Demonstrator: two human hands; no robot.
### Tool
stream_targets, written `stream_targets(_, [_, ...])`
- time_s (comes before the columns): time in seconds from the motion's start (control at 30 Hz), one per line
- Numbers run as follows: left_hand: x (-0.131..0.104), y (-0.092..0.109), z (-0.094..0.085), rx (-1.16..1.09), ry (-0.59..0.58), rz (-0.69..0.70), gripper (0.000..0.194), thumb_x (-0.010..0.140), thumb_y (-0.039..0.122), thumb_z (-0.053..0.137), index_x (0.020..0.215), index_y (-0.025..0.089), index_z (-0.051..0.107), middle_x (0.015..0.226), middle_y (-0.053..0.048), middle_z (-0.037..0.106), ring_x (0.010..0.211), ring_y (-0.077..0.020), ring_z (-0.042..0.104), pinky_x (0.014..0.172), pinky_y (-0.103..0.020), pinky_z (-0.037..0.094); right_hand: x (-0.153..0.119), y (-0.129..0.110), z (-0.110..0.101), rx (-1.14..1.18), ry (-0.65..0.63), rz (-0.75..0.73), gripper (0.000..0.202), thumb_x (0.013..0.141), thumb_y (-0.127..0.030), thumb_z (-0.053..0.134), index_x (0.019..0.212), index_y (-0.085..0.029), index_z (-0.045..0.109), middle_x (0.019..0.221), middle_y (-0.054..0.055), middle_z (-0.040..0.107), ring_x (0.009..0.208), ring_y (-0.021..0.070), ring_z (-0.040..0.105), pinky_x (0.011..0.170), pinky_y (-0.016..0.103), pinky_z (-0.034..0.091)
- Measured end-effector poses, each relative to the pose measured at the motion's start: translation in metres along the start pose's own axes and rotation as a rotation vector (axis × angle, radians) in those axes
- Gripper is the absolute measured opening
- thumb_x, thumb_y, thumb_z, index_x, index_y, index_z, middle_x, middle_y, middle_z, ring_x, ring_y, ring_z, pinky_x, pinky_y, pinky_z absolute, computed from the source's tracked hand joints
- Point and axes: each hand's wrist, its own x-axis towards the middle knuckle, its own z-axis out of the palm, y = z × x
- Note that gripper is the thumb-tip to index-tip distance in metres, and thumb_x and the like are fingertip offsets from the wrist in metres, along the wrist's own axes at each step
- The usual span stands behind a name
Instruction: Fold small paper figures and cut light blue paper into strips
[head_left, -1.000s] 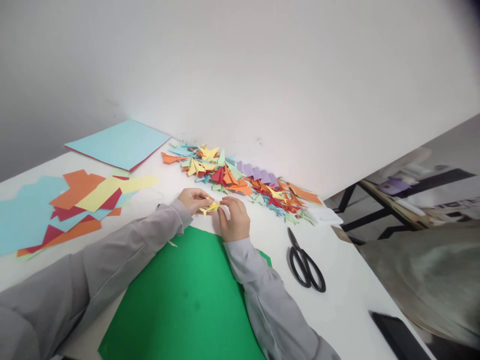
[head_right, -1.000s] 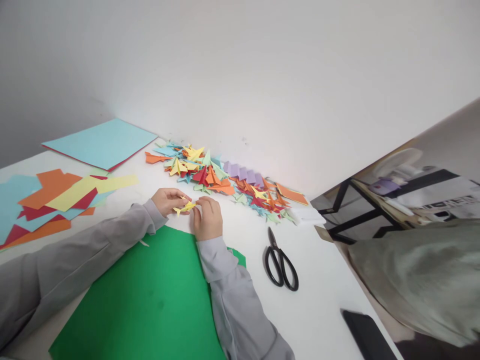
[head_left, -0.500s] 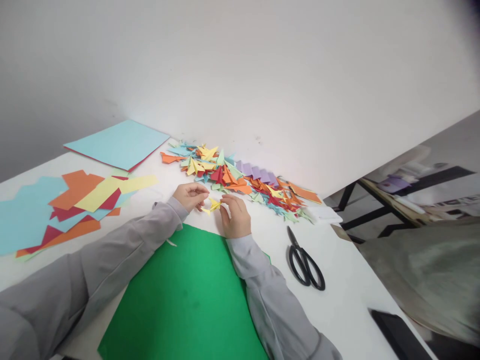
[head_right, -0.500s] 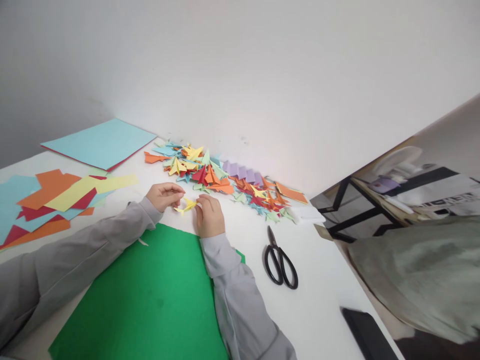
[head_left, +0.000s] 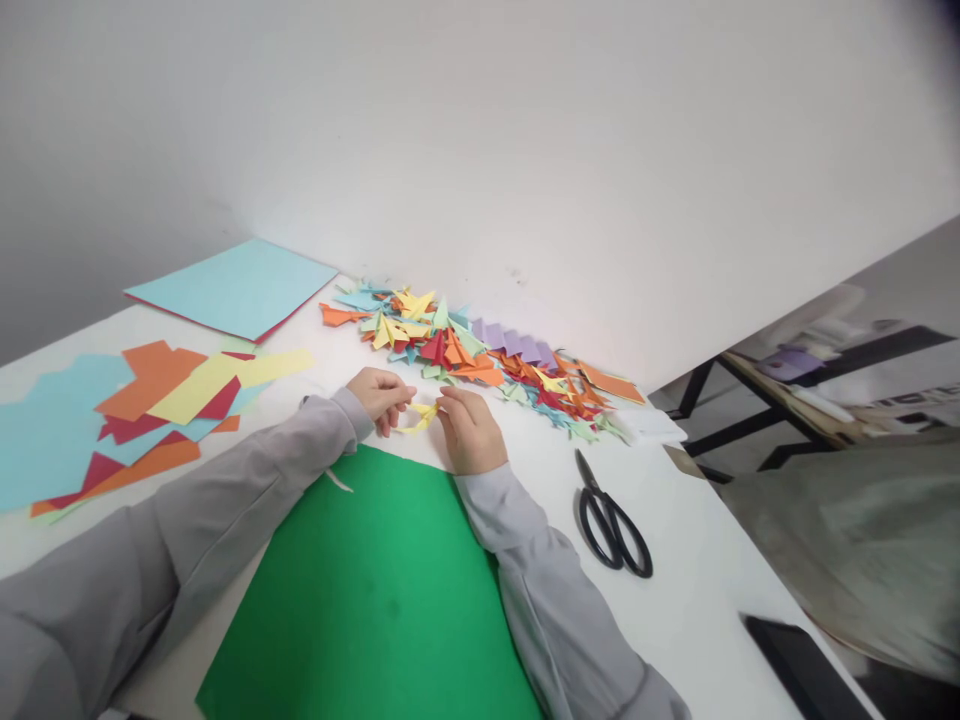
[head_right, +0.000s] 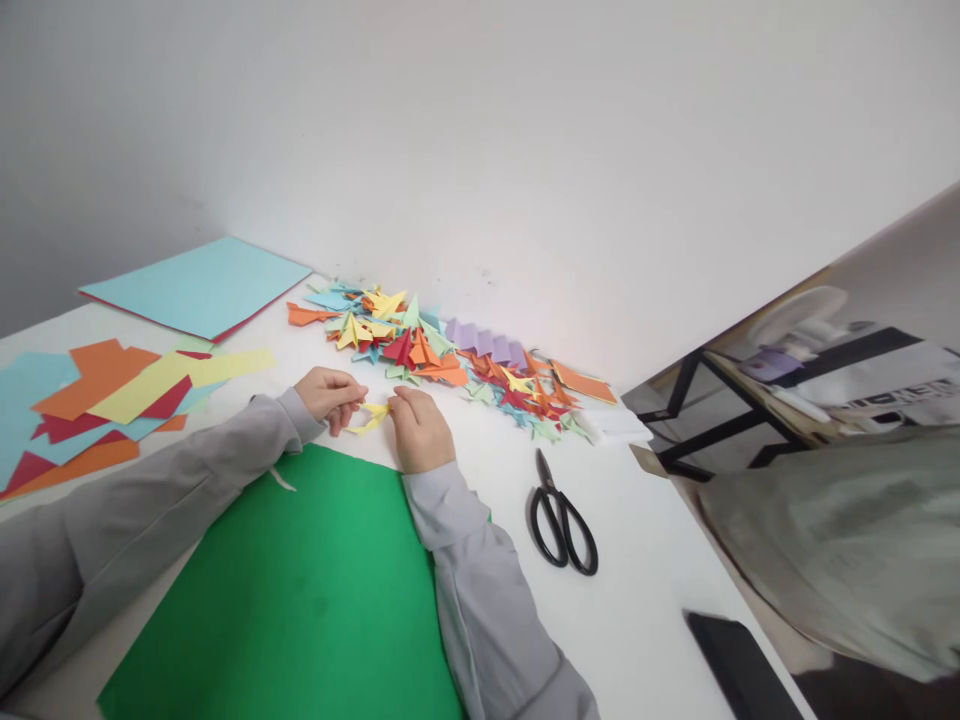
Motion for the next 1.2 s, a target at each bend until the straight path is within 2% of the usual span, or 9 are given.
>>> stream_targets(0.13, [-0.002,0.005,-0.001,0.102,-0.058,-0.005,0.033,0.058,0.037,0.07,0.047,0.013,0.05,0.031,0.001,0.049,0.022,-0.0089,0.042,0.026,-0.018,0.033,0.001,-0.001,-0.001,0.005,-0.011,-0.02,0.015,0.083,-0.013,0.044,0.091,-0.016,0.057,0.095,0.013,0.062,0.091,0.0203,0.057,0.077,0.035,0.052])
stream_targets(0.4, [-0.001,0.004,-0.002,0.112,-0.077,-0.003,0.027,0.06,0.03,0.068,0.046,0.013,0.053,0.03,0.002,0.049,0.021,-0.0072,0.041,0.024,-0.016,0.03,-0.001,0.001,0.0,0.018,-0.039,0.003,0.017,0.084,-0.013,0.043,0.092,-0.018,0.058,0.098,0.013,0.062,0.095,0.0205,0.057,0.078,0.037,0.051])
stream_targets(0.67, [-0.002,0.006,-0.003,0.045,-0.103,-0.017,0.023,0.06,0.024,0.067,0.047,0.012,0.054,0.031,0.002,0.049,0.023,-0.0073,0.042,0.024,-0.015,0.031,-0.001,0.0,0.001,0.018,-0.012,-0.018,0.017,0.083,-0.013,0.044,0.093,-0.017,0.057,0.097,0.013,0.062,0.094,0.0205,0.057,0.078,0.036,0.052])
stream_targets(0.87, [0.002,0.006,-0.004,-0.2,-0.134,-0.082,0.035,0.062,0.042,0.066,0.055,0.01,0.055,0.04,-0.002,0.053,0.03,-0.012,0.05,0.026,-0.019,0.037,0.0,-0.001,0.0,0.083,0.01,0.029,0.017,0.084,-0.015,0.044,0.094,-0.018,0.057,0.098,0.014,0.062,0.096,0.0211,0.056,0.079,0.038,0.051])
stream_targets(0.93, [0.002,0.004,-0.005,-0.247,-0.167,-0.061,0.035,0.059,0.042,0.069,0.061,0.008,0.057,0.047,-0.003,0.056,0.037,-0.0135,0.054,0.03,-0.021,0.041,0.001,-0.002,-0.001,0.063,0.049,0.037,0.017,0.084,-0.014,0.044,0.094,-0.019,0.057,0.098,0.013,0.062,0.095,0.0209,0.057,0.078,0.038,0.051])
stream_targets(1.03, [0.001,-0.001,-0.005,-0.2,-0.224,0.008,0.033,0.051,0.032,0.076,0.069,0.008,0.061,0.054,-0.004,0.061,0.045,-0.013,0.057,0.041,-0.024,0.048,0.002,-0.005,-0.002,0.049,0.105,0.045,0.017,0.083,-0.013,0.045,0.095,-0.019,0.056,0.097,0.012,0.062,0.093,0.0206,0.058,0.077,0.038,0.052])
stream_targets(1.1, [-0.001,-0.004,-0.004,-0.145,-0.243,0.064,0.032,0.05,0.028,0.076,0.071,0.008,0.063,0.053,-0.004,0.061,0.046,-0.0112,0.057,0.046,-0.024,0.05,0.003,-0.007,-0.002,0.066,0.113,0.031,0.018,0.082,-0.011,0.046,0.095,-0.018,0.055,0.097,0.013,0.062,0.092,0.0204,0.058,0.076,0.038,0.053])
stream_targets(1.2, [-0.003,-0.006,0.0,-0.094,-0.232,0.129,0.03,0.053,0.028,0.074,0.071,0.008,0.062,0.05,-0.003,0.06,0.045,-0.0089,0.055,0.046,-0.02,0.047,0.004,-0.01,-0.002,0.094,0.094,0.01,0.018,0.082,-0.011,0.046,0.095,-0.019,0.055,0.097,0.013,0.062,0.092,0.0199,0.058,0.075,0.037,0.053])
